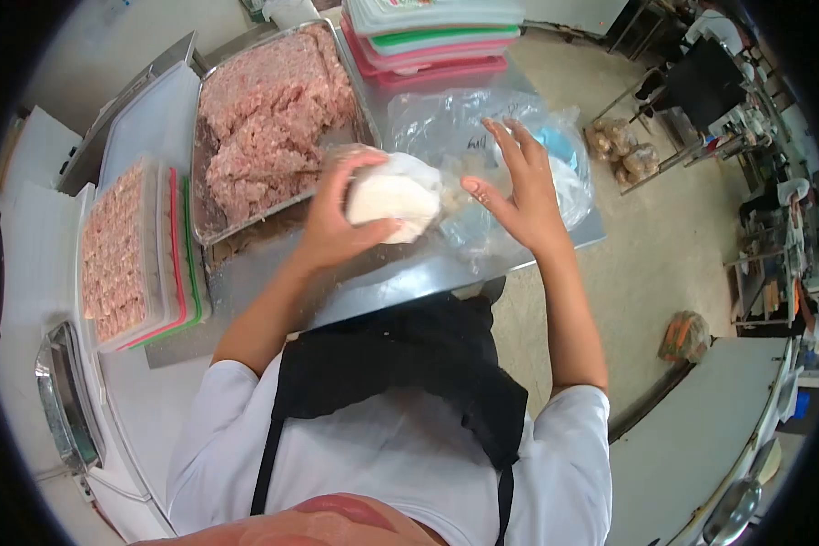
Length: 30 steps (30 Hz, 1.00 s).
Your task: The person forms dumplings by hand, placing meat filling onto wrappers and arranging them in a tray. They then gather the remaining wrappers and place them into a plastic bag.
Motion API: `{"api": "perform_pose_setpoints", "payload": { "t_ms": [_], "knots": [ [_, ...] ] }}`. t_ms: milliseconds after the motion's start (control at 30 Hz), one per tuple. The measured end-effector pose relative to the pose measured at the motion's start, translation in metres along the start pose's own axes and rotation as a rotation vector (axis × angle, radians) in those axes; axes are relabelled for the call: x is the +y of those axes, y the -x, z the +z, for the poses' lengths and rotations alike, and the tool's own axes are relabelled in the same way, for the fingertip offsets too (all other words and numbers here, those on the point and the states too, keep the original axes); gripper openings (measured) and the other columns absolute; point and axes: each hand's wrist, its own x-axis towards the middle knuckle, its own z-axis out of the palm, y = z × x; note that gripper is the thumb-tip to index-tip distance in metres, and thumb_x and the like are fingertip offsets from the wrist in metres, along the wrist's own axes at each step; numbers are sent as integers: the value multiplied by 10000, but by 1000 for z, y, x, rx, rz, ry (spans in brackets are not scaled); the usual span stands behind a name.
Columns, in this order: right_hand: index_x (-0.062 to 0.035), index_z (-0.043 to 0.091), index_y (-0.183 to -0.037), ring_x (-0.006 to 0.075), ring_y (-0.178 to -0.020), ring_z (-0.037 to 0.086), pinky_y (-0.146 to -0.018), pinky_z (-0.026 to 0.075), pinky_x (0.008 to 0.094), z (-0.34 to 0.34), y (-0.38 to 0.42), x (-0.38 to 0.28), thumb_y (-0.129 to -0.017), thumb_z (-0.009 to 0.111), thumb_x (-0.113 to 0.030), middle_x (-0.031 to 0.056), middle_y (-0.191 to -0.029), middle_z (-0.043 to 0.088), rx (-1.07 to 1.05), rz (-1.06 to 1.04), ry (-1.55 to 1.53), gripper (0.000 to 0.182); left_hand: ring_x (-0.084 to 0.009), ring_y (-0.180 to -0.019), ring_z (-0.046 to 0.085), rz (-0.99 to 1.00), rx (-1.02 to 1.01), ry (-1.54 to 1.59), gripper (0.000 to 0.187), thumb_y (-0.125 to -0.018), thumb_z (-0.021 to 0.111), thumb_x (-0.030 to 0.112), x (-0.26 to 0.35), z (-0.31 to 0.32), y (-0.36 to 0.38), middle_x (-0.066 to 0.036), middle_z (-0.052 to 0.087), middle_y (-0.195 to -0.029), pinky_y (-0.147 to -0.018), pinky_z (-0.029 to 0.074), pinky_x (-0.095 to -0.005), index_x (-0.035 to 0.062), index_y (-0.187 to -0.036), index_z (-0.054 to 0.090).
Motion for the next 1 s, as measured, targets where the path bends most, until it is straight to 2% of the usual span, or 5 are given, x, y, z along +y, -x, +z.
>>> {"api": "perform_pose_setpoints", "payload": {
  "t_ms": [267, 567, 767, 867, 1000],
  "knots": [
    [-88, 519, -1296, 400, -1176, 502, -979, 425, 435, 65, 28, 36, -771, 704, -244, 256, -1341, 458, -252, 95, 15, 578, -211, -1114, 536, -297, 225, 101, 675, -646, 812, 93, 9, -58, 70, -113, 529, -1213, -945, 450, -346, 33, -1234, 487],
    [0, 581, -1203, 369, -890, 647, -823, 491, 421, 41, -54, 59, -771, 642, -136, 222, -956, 676, -6, 296, -60, 457, -223, -1113, 526, -289, 413, -125, 635, -648, 823, 64, 28, -96, 122, -99, 513, -1180, -961, 436, -343, 26, -1204, 519],
    [-28, 578, -1225, 355, -1071, 586, -918, 462, 399, 54, -97, 55, -800, 619, -140, 225, -1187, 601, -12, -46, -57, 442, -227, -1098, 522, -310, 572, -123, 630, -648, 817, 60, 33, -115, 146, -100, 497, -1174, -951, 436, -344, 37, -1203, 520],
    [-22, 540, -1274, 380, -1199, 503, -1031, 391, 407, 72, -82, 50, -821, 665, -251, 218, -1298, 535, -476, -354, 28, 524, -229, -1076, 528, -305, 541, -252, 619, -645, 812, 57, 20, -123, 154, -96, 493, -1159, -938, 444, -343, 35, -1194, 527],
    [-58, 511, -1316, 391, -1219, 475, -1022, 381, 427, 27, -50, 13, -804, 706, -371, 239, -1285, 527, -393, -142, -82, 630, -219, -1065, 536, -397, 463, -227, 591, -655, 805, 68, -1, -124, 158, -87, 494, -1145, -908, 461, -335, 34, -1183, 542]
  ]
}}
